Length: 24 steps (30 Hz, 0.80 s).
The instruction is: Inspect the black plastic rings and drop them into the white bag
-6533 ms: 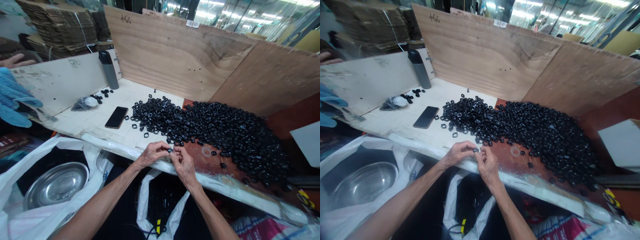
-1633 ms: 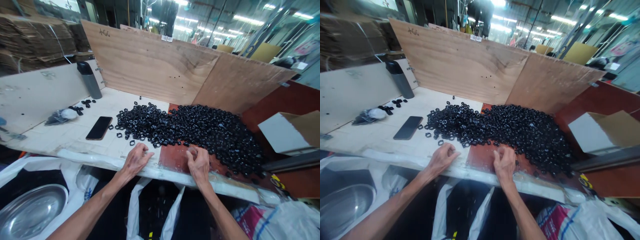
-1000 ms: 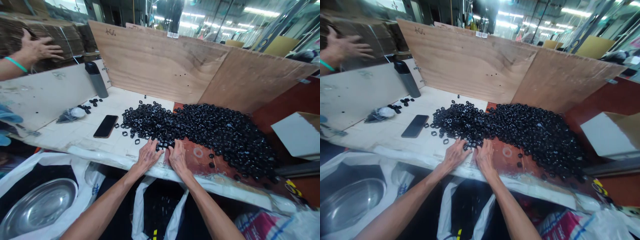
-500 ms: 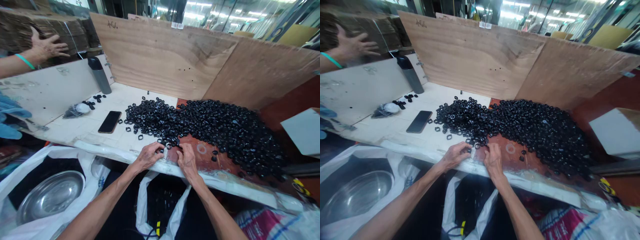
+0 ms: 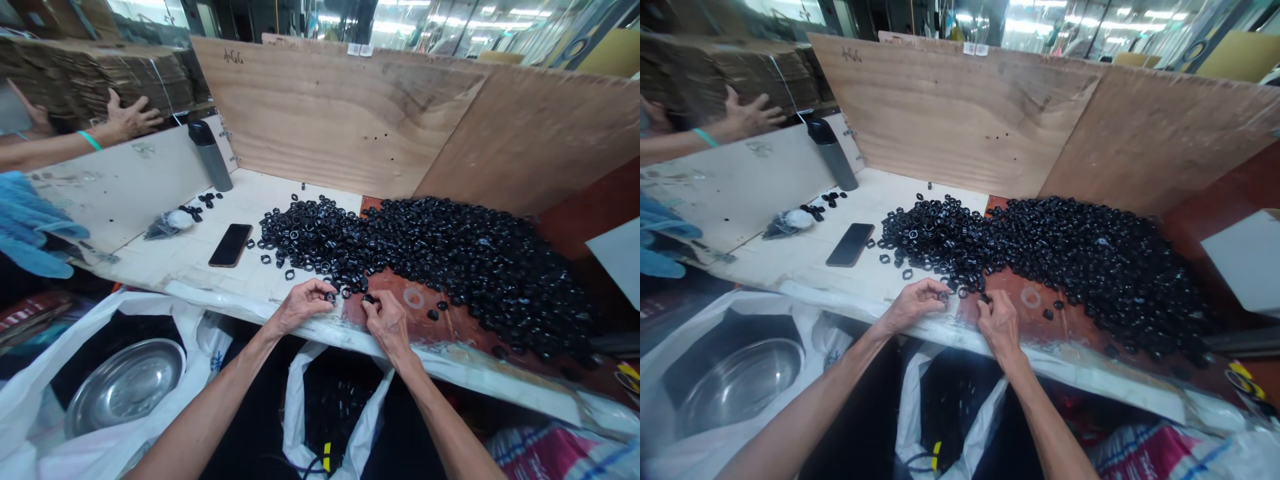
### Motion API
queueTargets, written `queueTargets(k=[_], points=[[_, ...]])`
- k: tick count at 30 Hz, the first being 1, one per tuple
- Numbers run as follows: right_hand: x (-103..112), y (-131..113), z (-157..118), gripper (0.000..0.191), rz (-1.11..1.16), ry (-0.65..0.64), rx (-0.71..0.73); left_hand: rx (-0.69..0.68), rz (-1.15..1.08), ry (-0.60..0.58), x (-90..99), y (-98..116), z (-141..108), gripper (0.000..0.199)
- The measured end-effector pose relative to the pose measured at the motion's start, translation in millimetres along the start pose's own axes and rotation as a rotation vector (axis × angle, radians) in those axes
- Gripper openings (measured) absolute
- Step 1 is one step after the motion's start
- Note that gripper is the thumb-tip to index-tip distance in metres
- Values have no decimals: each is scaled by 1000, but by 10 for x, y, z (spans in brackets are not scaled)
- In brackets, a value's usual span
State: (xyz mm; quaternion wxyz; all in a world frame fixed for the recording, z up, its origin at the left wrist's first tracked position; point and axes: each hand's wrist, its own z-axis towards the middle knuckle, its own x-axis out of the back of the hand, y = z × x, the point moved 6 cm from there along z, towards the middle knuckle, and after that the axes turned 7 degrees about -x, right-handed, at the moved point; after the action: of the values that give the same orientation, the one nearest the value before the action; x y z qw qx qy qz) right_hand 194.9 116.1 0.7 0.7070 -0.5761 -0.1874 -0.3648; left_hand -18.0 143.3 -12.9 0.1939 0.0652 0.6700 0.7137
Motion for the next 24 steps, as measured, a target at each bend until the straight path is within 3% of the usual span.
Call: queueTargets(k=[5, 9, 12, 17, 20, 24], points=[[-101, -145, -82, 14, 280, -118, -32, -2, 21, 12, 2, -6, 0, 40], [-244, -276, -114, 18, 388, -193, -6, -137, 69, 37, 13, 91, 4, 17], [-337, -317, -127, 17, 494, -250, -3, -149, 85, 59, 10, 120, -3, 16], [-432, -280, -146, 23, 645, -238, -122, -73, 112, 37, -31, 110, -17, 17], [-479, -225, -147, 25, 683, -205, -206, -96, 136, 44, -33, 113, -19, 17], [-438, -300, -129, 17, 652, -176, -72, -89, 92, 49, -31, 68, -9, 18]])
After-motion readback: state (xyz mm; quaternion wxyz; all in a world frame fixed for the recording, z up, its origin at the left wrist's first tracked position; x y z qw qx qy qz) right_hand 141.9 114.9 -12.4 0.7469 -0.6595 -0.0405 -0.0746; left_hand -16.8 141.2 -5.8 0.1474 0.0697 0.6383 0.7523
